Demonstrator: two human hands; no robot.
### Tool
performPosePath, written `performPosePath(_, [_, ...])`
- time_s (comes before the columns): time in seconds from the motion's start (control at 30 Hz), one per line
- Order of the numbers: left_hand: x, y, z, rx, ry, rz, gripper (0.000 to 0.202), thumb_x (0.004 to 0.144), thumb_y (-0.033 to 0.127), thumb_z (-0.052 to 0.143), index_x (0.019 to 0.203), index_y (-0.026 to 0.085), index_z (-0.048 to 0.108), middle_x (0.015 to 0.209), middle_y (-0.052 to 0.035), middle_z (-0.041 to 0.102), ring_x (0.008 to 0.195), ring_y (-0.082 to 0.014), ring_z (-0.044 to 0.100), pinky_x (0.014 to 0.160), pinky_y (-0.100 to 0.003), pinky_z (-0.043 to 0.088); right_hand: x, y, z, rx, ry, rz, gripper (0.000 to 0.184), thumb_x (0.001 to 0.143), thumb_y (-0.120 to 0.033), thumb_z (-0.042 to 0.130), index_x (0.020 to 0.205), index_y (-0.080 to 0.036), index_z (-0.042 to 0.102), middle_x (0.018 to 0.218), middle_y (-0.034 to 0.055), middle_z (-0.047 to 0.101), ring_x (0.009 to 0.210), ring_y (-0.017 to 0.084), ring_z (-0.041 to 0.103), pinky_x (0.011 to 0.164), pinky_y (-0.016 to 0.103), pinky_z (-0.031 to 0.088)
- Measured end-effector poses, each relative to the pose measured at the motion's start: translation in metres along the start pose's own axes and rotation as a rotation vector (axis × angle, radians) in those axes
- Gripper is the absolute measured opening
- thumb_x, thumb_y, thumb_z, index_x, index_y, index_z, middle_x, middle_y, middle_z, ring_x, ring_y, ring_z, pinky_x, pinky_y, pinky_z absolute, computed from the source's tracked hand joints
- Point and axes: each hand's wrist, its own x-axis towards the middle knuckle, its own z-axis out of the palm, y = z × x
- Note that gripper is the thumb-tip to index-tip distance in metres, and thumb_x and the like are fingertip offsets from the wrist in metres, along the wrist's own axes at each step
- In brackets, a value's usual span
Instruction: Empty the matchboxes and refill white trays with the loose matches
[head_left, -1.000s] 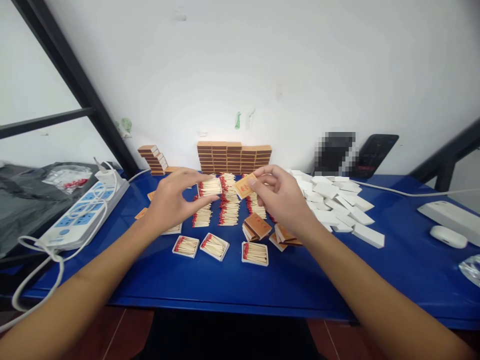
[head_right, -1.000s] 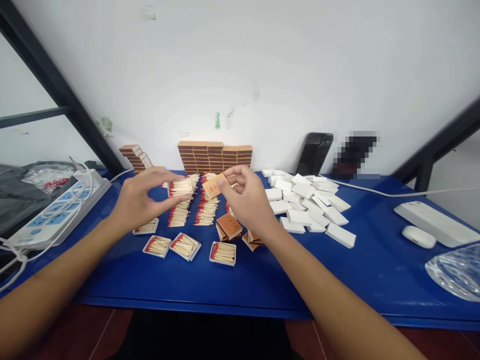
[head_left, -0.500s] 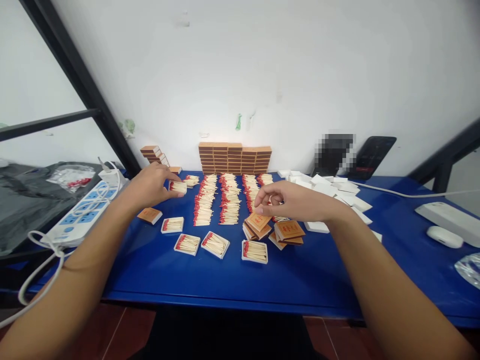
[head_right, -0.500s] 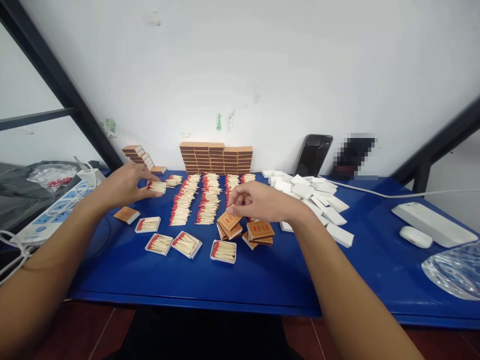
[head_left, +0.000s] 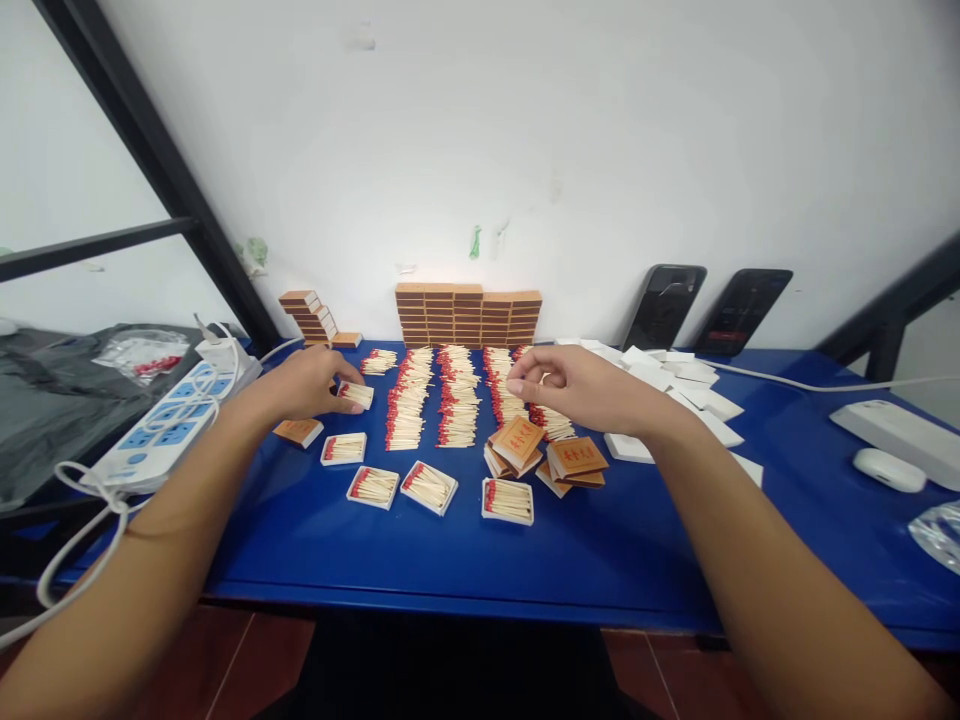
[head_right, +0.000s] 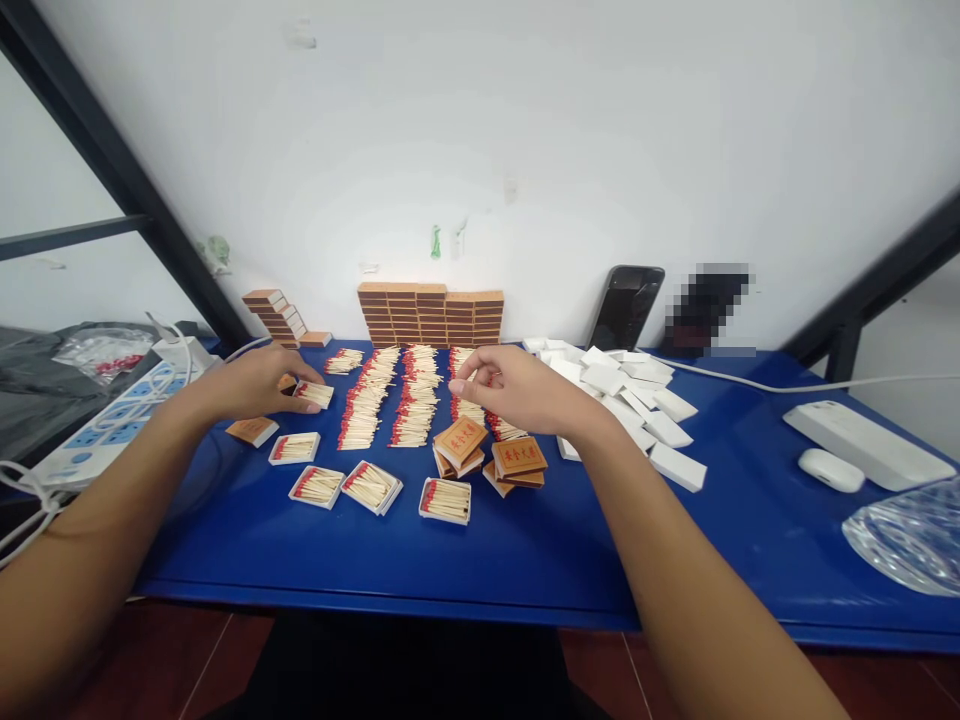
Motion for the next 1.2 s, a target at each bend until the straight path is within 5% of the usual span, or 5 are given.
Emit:
performPosePath(0.3, [-0.005, -0.021, -0.008, 0.176, 0.061, -0.303, 0.063, 0.08, 0.062, 0.071, 0.127, 0.021, 0.079, 0.123, -0.0162, 0.078, 0.12, -0.044, 0.067, 0.09, -0.045, 0.05, 0.005, 0.007, 0.003, 0.066, 0.164, 0.015, 0.036, 0.092, -0.055, 0.07, 0.104, -0.021, 0.07, 0.082, 0.0029, 0.065, 0.071, 0.018, 0.057, 0.065, 0.033, 0.044])
performPosePath(0.47, [-0.005, -0.037, -0.004, 0.187, -0.11, -0.409, 0.046, 0.074, 0.058, 0.072, 0.099, 0.021, 0.083, 0.105, -0.0157, 0.081, 0.102, -0.0406, 0.072, 0.078, -0.04, 0.049, 0.006, 0.008, 0.002, -0.004, 0.216, 0.035, 0.033, 0.092, -0.052, 0.07, 0.103, -0.02, 0.073, 0.086, 0.0045, 0.068, 0.074, 0.019, 0.059, 0.068, 0.034, 0.044])
performPosePath(0.57, [-0.007, -0.036, -0.007, 0.101, -0.051, -0.422, 0.043, 0.075, 0.06, 0.071, 0.091, 0.021, 0.081, 0.1, -0.0134, 0.081, 0.094, -0.0364, 0.074, 0.074, -0.038, 0.049, 0.006, 0.007, 0.002, 0.0, 0.235, 0.029, 0.032, 0.092, -0.05, 0.071, 0.103, -0.019, 0.074, 0.086, 0.0047, 0.069, 0.073, 0.018, 0.057, 0.066, 0.034, 0.043])
performPosePath(0.93, [-0.019, 0.09, 0.008, -0.174, 0.827, 0.458, 0.031, 0.091, 0.043, 0.076, 0.113, 0.021, 0.071, 0.101, -0.0069, 0.079, 0.091, -0.0215, 0.073, 0.083, -0.035, 0.058, -0.002, -0.026, 0.049, 0.325, 0.333, -0.185, 0.034, 0.095, -0.052, 0.072, 0.112, -0.023, 0.066, 0.1, 0.0067, 0.073, 0.087, 0.021, 0.066, 0.067, 0.032, 0.05])
performPosePath(1.2, [-0.017, 0.111, 0.025, -0.196, 0.979, 0.564, 0.037, 0.089, 0.029, 0.083, 0.122, 0.024, 0.068, 0.104, -0.0066, 0.078, 0.095, -0.023, 0.073, 0.086, -0.04, 0.059, -0.012, -0.042, 0.079, 0.541, 0.362, -0.085, 0.032, 0.089, -0.044, 0.079, 0.102, -0.025, 0.057, 0.085, -0.0003, 0.069, 0.063, 0.013, 0.053, 0.06, 0.03, 0.046])
